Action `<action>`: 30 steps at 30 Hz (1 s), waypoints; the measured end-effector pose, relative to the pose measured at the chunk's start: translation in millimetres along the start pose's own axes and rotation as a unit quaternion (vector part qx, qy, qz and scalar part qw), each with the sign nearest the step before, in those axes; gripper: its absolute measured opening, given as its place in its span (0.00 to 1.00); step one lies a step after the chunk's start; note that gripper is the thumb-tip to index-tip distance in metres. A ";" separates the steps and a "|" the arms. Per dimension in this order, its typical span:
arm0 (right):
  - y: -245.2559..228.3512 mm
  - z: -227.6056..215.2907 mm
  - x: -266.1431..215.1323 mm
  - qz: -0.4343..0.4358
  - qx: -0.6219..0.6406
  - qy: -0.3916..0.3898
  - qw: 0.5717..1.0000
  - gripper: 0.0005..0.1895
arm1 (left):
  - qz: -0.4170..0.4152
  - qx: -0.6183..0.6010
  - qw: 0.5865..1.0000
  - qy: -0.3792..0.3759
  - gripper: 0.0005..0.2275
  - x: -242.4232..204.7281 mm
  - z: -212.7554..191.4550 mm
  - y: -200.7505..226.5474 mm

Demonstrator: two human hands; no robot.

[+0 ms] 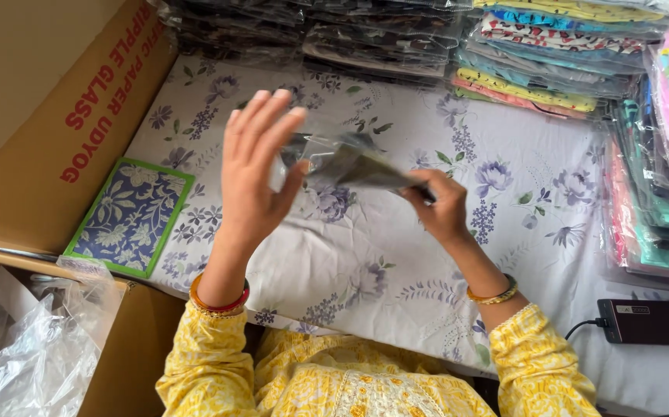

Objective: Fold black pants and place them into a plastic bag.

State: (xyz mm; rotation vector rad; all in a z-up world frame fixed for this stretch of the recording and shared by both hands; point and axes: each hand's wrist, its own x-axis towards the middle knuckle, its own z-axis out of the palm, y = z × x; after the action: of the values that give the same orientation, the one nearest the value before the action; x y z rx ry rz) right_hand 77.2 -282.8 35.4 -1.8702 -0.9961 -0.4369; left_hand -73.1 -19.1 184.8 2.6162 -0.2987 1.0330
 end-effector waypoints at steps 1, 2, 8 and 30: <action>3.0 -3.7 1.6 0.050 0.042 0.022 0.998 0.11 | -0.033 -0.054 0.996 0.059 0.21 -2.4 0.8 -3.1; 8.2 -6.4 2.8 0.050 0.041 0.024 0.998 0.11 | -0.031 -0.055 0.996 0.059 0.21 -5.1 8.7 -8.0; 52.5 -16.0 0.5 0.265 0.430 0.147 0.850 0.07 | -0.163 -0.208 0.958 0.114 0.17 -26.3 82.0 -44.6; 97.9 -14.5 -16.4 0.426 0.316 -0.015 0.847 0.17 | -0.439 -0.485 0.756 -0.024 0.29 -86.3 191.2 -83.8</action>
State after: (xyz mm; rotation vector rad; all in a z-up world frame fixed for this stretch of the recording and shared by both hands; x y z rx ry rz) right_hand 146.0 -325.1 -24.2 -1.4962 -0.1839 0.4203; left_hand 10.2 -3.3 -24.5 1.4827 0.3166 0.2913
